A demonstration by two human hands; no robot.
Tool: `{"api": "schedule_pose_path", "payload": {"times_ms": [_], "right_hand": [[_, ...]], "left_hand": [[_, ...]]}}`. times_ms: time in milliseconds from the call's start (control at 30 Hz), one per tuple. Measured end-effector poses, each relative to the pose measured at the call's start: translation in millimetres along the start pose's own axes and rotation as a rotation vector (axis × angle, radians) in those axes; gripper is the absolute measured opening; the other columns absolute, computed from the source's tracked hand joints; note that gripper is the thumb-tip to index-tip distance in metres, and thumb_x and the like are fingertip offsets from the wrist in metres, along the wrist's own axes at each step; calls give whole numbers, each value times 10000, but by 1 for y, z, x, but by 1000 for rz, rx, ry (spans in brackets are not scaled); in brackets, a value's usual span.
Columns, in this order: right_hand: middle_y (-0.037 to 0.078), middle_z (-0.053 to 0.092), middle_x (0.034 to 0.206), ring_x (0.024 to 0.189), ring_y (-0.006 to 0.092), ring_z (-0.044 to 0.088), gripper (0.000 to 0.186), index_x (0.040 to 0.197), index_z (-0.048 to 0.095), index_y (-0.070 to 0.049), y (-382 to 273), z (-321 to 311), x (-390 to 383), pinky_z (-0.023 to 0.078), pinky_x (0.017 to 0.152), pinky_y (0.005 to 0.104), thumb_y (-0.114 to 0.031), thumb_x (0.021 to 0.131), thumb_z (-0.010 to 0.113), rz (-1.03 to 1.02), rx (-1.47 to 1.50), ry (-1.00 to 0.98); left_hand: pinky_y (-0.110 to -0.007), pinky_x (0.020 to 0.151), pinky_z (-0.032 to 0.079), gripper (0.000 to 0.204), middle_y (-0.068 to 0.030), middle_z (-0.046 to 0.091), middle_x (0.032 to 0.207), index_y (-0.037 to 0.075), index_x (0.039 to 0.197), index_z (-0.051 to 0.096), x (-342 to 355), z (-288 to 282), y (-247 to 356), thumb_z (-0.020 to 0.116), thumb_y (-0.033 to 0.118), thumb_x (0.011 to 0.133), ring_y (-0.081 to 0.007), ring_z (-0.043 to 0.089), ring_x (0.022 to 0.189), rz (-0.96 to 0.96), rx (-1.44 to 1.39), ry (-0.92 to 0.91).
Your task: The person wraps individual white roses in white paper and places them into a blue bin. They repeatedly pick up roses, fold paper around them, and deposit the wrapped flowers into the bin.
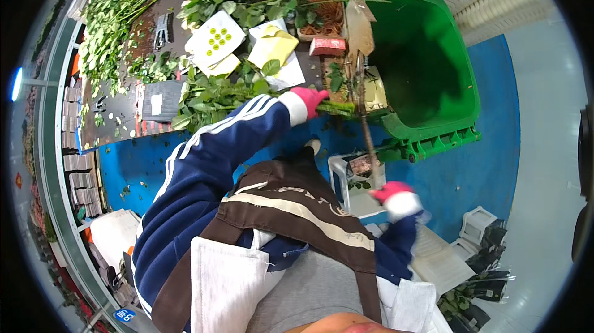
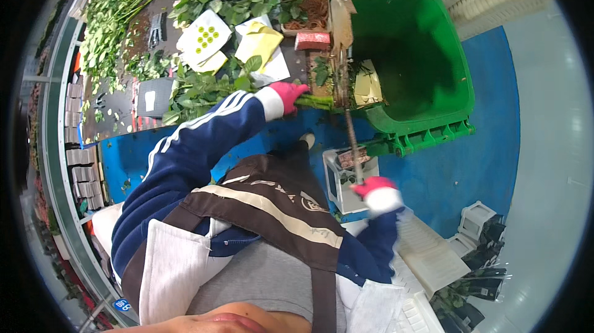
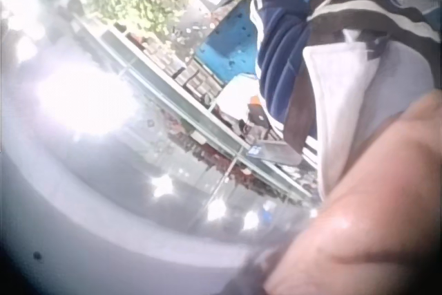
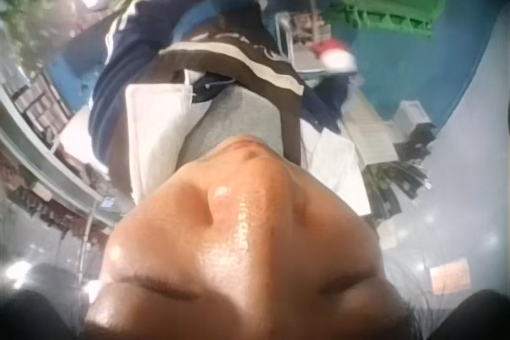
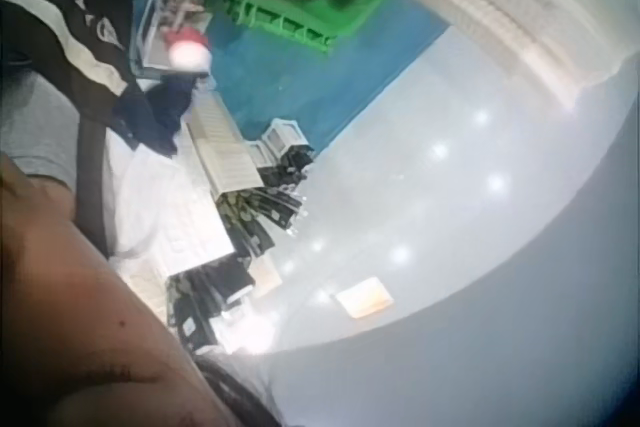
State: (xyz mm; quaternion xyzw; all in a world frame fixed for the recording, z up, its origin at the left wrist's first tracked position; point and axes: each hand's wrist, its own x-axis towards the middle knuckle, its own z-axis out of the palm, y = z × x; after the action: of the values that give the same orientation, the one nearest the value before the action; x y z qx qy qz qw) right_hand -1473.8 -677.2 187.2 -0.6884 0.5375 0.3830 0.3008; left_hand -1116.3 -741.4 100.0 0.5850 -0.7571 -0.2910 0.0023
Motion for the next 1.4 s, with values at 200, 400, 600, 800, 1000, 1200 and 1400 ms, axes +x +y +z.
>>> {"api": "schedule_pose_path", "payload": {"times_ms": [200, 400, 600, 800, 1000, 1200, 1400], "right_hand": [[118, 589, 961, 939, 353, 540, 389, 1040, 605, -83, -50, -183, -89, 389, 927, 499, -289, 736, 733, -569, -28, 1712], [68, 578, 1118, 1111, 317, 503, 443, 1040, 625, -148, -187, -241, 62, 391, 979, 484, -314, 657, 775, -925, -220, 1708], [135, 658, 1109, 1031, 319, 622, 368, 1067, 689, -157, -248, -283, 329, 495, 876, 449, -408, 802, 643, -400, -9, 819], [125, 661, 1091, 1017, 313, 624, 411, 1066, 675, -133, -252, -272, 355, 501, 859, 429, -440, 794, 648, -412, -26, 842], [160, 623, 1184, 1089, 320, 591, 527, 1198, 633, -137, -243, -288, 353, 466, 947, 416, -405, 747, 683, -504, 95, 697], [134, 650, 1117, 1035, 316, 615, 426, 1131, 667, -138, -235, -289, 326, 488, 892, 434, -377, 778, 672, -540, 169, 877], [72, 638, 1024, 1006, 326, 619, 204, 921, 625, -104, -207, -255, 116, 484, 867, 431, -128, 749, 733, -1450, 1150, 517]], "left_hand": [[-444, 748, 501, 547, -122, 594, 999, 155, 1194, 517, -116, -81, 40, 739, 178, 696, -348, 620, 894, 213, -44, 250], [-393, 747, 511, 435, -131, 619, 966, 67, 1043, 604, -231, -186, 51, 728, 36, 627, -350, 622, 881, 150, -185, 601], [-417, 804, 494, 497, -126, 624, 1033, 70, 1053, 613, -268, -205, 48, 778, 119, 586, -340, 608, 936, 69, -99, 818], [-424, 788, 494, 508, -132, 618, 1039, 80, 1072, 605, -241, -209, 32, 771, 98, 591, -348, 604, 929, 63, -91, 767], [-402, 774, 501, 508, -125, 627, 990, 76, 1093, 599, -191, -234, 30, 741, 40, 607, -349, 615, 902, 75, -144, 645], [-368, 784, 507, 530, -129, 642, 988, 44, 1089, 586, -167, -236, 22, 760, 6, 589, -336, 637, 915, 17, -226, 564], [-371, 771, 507, 422, -144, 658, 962, 69, 1105, 588, -135, -233, 8, 725, 44, 707, -332, 645, 913, -10, -311, 490]]}}
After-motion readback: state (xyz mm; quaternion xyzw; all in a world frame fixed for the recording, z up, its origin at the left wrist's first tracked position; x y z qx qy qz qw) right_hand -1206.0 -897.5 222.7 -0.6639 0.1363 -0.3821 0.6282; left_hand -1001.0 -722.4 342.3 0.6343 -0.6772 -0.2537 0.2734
